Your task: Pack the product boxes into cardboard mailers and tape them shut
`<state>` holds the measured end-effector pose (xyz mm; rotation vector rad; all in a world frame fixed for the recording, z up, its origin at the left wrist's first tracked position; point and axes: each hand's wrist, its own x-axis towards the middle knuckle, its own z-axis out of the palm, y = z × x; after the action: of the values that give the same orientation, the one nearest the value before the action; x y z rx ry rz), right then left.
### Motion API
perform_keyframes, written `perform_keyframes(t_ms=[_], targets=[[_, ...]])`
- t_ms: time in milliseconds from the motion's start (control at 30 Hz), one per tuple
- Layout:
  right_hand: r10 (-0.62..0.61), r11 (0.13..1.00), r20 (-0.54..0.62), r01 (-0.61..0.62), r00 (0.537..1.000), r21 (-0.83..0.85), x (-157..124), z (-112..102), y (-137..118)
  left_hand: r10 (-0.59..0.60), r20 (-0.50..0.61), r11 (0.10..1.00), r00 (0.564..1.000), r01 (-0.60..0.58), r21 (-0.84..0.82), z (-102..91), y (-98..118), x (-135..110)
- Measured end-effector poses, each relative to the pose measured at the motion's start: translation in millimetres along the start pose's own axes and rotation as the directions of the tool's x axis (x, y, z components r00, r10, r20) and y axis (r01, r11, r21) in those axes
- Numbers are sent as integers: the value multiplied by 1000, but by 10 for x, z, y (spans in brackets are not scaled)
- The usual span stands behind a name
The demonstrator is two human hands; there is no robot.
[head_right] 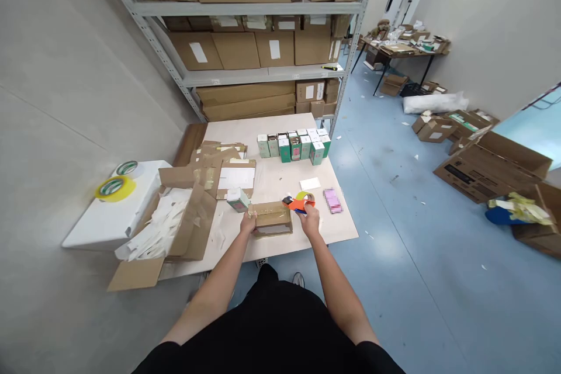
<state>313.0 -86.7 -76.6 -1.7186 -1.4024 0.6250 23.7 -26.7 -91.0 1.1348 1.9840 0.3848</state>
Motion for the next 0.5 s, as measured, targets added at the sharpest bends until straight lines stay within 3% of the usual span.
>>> perform_keyframes(t_ms=[100,200,333,500], targets=[[-25,952,77,0,997,306,31,141,-351,22,-34,1000,999,-23,-21,13,-16,12],[-28,856,239,-99,971,507,-14,327,-506,36,-45,997,998,-39,-61,40,-62,-15],[-10,809,385,-219,923,545,-109,555,-463,48,-61,996,997,-52,-66,30,-132,-72],[-40,826,437,-216,899,520,-135,764,-453,60,-88,996,994,-65,-56,-181,-256,-73]])
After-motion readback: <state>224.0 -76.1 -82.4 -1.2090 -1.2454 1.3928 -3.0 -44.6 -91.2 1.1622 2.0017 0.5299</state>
